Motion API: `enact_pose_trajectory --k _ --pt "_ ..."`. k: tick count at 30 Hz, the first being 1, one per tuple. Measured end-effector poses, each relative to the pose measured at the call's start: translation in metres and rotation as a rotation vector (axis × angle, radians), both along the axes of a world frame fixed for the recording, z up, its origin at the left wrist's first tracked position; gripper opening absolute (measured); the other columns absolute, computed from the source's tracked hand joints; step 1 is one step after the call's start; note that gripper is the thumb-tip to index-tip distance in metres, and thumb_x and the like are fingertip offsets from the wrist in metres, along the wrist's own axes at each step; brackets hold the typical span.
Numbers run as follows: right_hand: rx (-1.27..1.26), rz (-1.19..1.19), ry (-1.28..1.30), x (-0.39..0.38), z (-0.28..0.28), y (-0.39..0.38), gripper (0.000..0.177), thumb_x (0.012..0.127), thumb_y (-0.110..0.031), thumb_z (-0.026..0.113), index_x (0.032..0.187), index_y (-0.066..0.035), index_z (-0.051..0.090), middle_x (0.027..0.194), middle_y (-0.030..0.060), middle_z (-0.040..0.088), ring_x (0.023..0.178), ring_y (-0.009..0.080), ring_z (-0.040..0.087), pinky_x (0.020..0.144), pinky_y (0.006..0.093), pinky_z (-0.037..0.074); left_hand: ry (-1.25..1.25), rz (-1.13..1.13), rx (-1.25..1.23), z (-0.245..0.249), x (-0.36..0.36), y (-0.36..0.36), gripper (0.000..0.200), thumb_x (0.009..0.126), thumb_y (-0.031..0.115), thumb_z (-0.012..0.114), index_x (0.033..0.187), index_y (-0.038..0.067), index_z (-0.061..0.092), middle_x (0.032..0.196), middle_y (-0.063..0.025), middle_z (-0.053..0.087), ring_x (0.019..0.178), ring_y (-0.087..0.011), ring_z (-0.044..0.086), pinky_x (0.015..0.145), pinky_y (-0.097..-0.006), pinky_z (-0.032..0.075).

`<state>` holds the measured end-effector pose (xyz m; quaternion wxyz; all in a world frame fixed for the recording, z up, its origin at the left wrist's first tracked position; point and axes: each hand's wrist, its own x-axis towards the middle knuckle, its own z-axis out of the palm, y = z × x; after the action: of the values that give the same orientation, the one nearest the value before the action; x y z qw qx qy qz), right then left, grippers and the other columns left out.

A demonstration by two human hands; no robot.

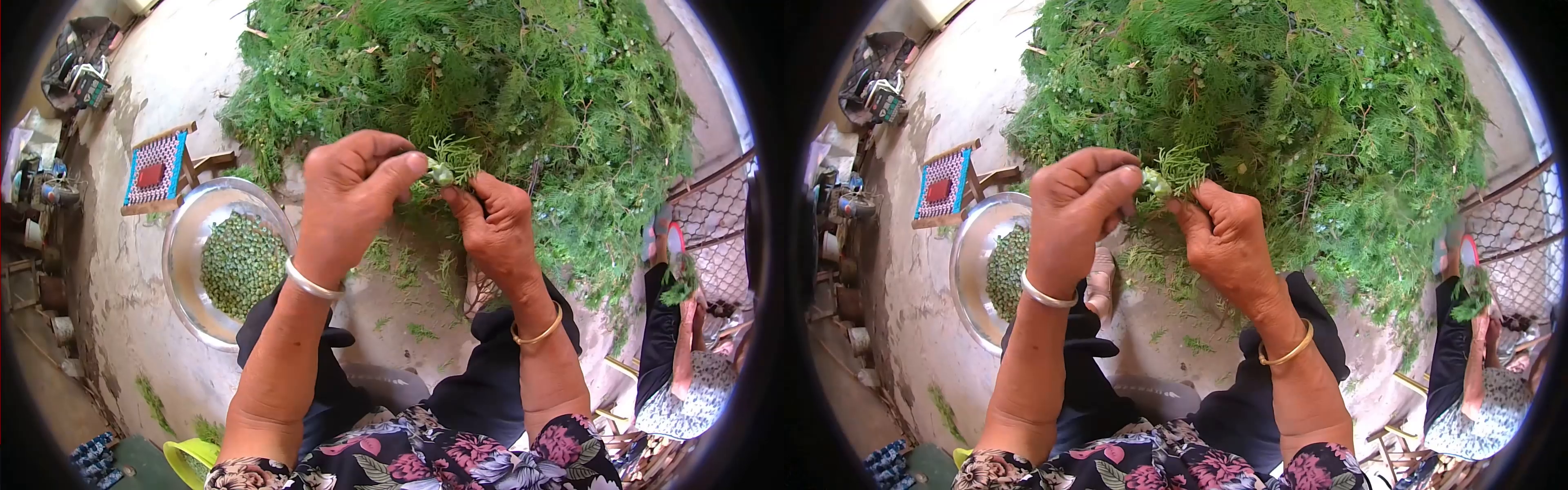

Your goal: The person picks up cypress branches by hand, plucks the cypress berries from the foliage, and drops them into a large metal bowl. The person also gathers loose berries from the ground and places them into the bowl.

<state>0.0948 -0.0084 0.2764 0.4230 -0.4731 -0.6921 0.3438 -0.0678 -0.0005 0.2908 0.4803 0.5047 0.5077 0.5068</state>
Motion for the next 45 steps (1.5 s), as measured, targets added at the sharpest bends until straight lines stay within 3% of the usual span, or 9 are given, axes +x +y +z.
enact_pose_trajectory --k 8,14,22,26,28,32,38,40,45 --pt "0.084 -0.018 0.002 -0.007 -0.008 0.006 0.006 0.081 0.001 0.059 0.076 0.002 0.055 0.058 0.0136 0.047 0.047 0.0161 0.043 0.045 0.0316 0.036 -0.378 -0.166 -0.260 -0.005 -0.005 0.002 0.015 0.080 0.009 0.067 0.086 -0.003 0.060 0.064 -0.0024 0.059 0.046 -0.0029 0.044 0.038 -0.0138 0.029" --pt "0.009 0.018 -0.079 -0.009 -0.015 0.001 0.017 0.082 -0.001 0.059 0.068 0.002 0.049 0.055 0.0162 0.041 0.046 0.0168 0.035 0.043 0.0318 0.033 0.066 0.134 0.115 -0.021 -0.004 0.010 0.012 0.077 0.004 0.067 0.082 -0.001 0.057 0.062 -0.0016 0.057 0.046 -0.0037 0.045 0.039 -0.0177 0.031" --pt "0.028 -0.107 -0.124 -0.001 -0.017 0.002 0.028 0.083 -0.003 0.060 0.063 0.002 0.042 0.052 0.0137 0.035 0.047 0.0142 0.026 0.040 0.0310 0.028 -1.048 -0.070 -0.211 -0.012 -0.033 0.012 0.016 0.089 0.016 0.049 0.096 0.002 0.054 0.081 -0.0153 0.061 0.052 -0.0068 0.045 0.041 -0.0187 0.033" --pt "0.017 -0.106 -0.112 0.000 -0.015 0.003 0.026 0.083 -0.005 0.060 0.064 0.002 0.044 0.052 0.0136 0.040 0.047 0.0129 0.030 0.042 0.0308 0.030 -0.734 -0.200 -0.173 -0.010 -0.018 0.001 0.015 0.083 0.011 0.060 0.094 0.002 0.060 0.080 -0.0098 0.059 0.053 -0.0088 0.045 0.047 -0.0201 0.038" --pt "0.021 -0.104 -0.100 0.000 -0.015 0.003 0.025 0.083 -0.006 0.060 0.065 0.002 0.045 0.052 0.0128 0.040 0.047 0.0122 0.031 0.042 0.0308 0.031 0.277 -0.115 0.249 -0.010 -0.001 -0.003 0.020 0.074 0.005 0.069 0.091 0.001 0.062 0.072 -0.0047 0.060 0.056 -0.0092 0.052 0.050 -0.0213 0.042" --pt "-0.012 -0.075 -0.086 -0.001 -0.010 0.002 0.024 0.084 -0.006 0.059 0.066 0.002 0.046 0.052 0.0093 0.037 0.050 0.0098 0.032 0.043 0.0307 0.031 0.484 -0.014 0.472 -0.028 0.011 -0.001 0.018 0.069 0.002 0.071 0.086 0.000 0.064 0.065 -0.0040 0.059 0.057 -0.0095 0.054 0.053 -0.0242 0.044" --pt "-0.142 0.070 0.122 0.004 -0.009 0.001 0.019 0.086 -0.006 0.058 0.070 0.002 0.052 0.055 0.0018 0.037 0.055 0.0068 0.034 0.047 0.0262 0.030 -0.212 -0.050 -0.108 -0.016 -0.006 -0.001 0.018 0.084 0.014 0.059 0.088 -0.003 0.064 0.067 -0.0063 0.061 0.050 -0.0048 0.043 0.044 -0.0177 0.032" --pt "-0.183 0.099 0.212 0.005 -0.008 0.001 0.018 0.087 -0.007 0.057 0.072 0.001 0.055 0.056 -0.0010 0.038 0.056 0.0059 0.034 0.048 0.0251 0.030 -0.906 -0.167 -0.246 -0.024 -0.026 0.011 0.024 0.086 0.017 0.053 0.097 -0.003 0.061 0.075 -0.0083 0.059 0.053 -0.0066 0.043 0.045 -0.0184 0.034" --pt "-0.517 0.102 0.626 0.002 0.013 -0.003 0.018 0.091 -0.012 0.054 0.085 0.003 0.062 0.073 -0.0023 0.060 0.064 0.0039 0.050 0.058 0.0205 0.043 -1.018 -0.088 -0.304 -0.012 -0.026 0.013 0.023 0.084 0.024 0.057 0.092 0.002 0.059 0.077 -0.0131 0.061 0.055 -0.0099 0.045 0.050 -0.0234 0.037"
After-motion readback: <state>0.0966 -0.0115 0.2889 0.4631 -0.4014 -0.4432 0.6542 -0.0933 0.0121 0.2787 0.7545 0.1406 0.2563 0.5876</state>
